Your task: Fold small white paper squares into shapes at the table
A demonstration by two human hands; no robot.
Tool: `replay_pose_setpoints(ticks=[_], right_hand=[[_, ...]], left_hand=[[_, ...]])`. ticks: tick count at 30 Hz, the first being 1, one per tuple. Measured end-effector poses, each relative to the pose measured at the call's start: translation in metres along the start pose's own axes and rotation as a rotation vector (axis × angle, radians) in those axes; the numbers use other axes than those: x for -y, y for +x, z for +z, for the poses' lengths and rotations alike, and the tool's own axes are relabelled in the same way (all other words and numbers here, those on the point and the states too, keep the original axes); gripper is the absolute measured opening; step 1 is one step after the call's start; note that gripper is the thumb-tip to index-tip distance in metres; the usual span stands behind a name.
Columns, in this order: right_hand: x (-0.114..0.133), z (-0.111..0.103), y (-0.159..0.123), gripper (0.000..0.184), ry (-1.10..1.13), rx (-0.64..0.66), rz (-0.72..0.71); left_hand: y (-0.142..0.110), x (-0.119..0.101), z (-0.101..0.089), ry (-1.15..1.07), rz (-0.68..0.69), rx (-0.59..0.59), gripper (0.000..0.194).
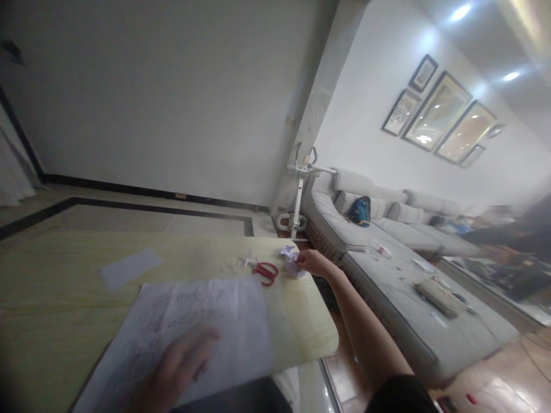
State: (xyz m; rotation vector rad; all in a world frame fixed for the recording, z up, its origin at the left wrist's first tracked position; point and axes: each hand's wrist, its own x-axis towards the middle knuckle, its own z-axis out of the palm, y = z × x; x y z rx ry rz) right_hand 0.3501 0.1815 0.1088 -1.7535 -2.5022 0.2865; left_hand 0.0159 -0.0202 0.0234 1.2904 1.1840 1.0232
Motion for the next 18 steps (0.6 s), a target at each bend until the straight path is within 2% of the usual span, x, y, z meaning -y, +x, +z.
replay_pose_setpoints(ticks=[7,18], right_hand=[[0.000,0.005,-0.005,0.010,0.066,0.000,0.022],[-0.007,0.020,-0.006,0.012,0.102,-0.065,0.044]], left_hand=[[0.000,-0.004,-0.001,-0.021,-0.007,-0.008,0.037],[0.000,-0.010,0.000,-0.004,-0.032,-0.041,0.036]])
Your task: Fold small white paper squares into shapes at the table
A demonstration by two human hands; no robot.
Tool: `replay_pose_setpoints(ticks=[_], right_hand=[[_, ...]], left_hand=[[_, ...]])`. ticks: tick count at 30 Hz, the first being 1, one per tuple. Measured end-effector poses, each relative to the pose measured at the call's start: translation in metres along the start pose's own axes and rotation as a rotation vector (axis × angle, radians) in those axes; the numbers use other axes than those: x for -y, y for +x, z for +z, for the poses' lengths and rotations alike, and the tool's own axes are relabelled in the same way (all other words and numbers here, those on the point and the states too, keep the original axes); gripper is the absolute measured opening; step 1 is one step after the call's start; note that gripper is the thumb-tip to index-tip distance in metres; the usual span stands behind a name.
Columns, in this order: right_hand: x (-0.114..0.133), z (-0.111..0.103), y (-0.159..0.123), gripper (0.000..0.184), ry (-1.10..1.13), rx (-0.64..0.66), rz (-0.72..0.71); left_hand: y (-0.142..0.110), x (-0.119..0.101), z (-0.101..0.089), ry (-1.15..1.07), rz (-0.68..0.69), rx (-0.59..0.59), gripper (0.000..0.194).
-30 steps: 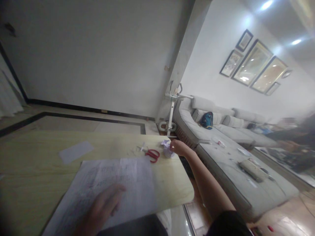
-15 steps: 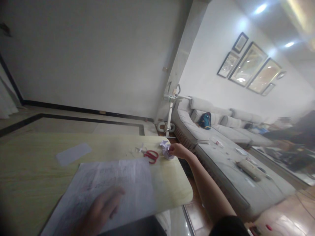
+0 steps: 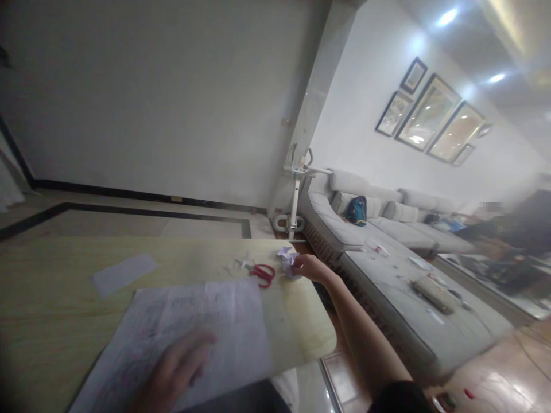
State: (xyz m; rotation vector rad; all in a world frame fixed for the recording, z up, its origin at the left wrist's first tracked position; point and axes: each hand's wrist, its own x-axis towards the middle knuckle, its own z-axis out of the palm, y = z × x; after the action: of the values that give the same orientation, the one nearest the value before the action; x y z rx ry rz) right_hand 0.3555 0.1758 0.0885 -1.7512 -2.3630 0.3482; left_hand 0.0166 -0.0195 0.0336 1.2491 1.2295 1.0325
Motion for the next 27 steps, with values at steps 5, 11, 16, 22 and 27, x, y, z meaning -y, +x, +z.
replay_pose_setpoints(ticks=[5,11,16,22,27], right_hand=[[-0.003,0.004,0.002,0.012,0.002,-0.012,-0.005],[0.000,0.007,-0.003,0.011,0.022,-0.030,-0.014],[0.004,0.000,-0.008,0.012,0.050,-0.046,-0.027],[0.006,-0.017,-0.012,0.020,0.082,-0.185,0.024],[0.015,-0.016,-0.031,0.024,0.140,-0.275,0.001]], left_hand=[[-0.002,-0.001,0.001,-0.012,-0.006,-0.033,0.035],[0.002,0.002,-0.001,-0.029,0.009,0.001,0.038],[0.004,0.006,-0.001,-0.015,0.013,-0.007,0.041],[0.003,0.005,0.001,0.016,0.043,-0.020,0.038],[0.003,-0.003,-0.006,0.210,0.238,-0.057,0.022]])
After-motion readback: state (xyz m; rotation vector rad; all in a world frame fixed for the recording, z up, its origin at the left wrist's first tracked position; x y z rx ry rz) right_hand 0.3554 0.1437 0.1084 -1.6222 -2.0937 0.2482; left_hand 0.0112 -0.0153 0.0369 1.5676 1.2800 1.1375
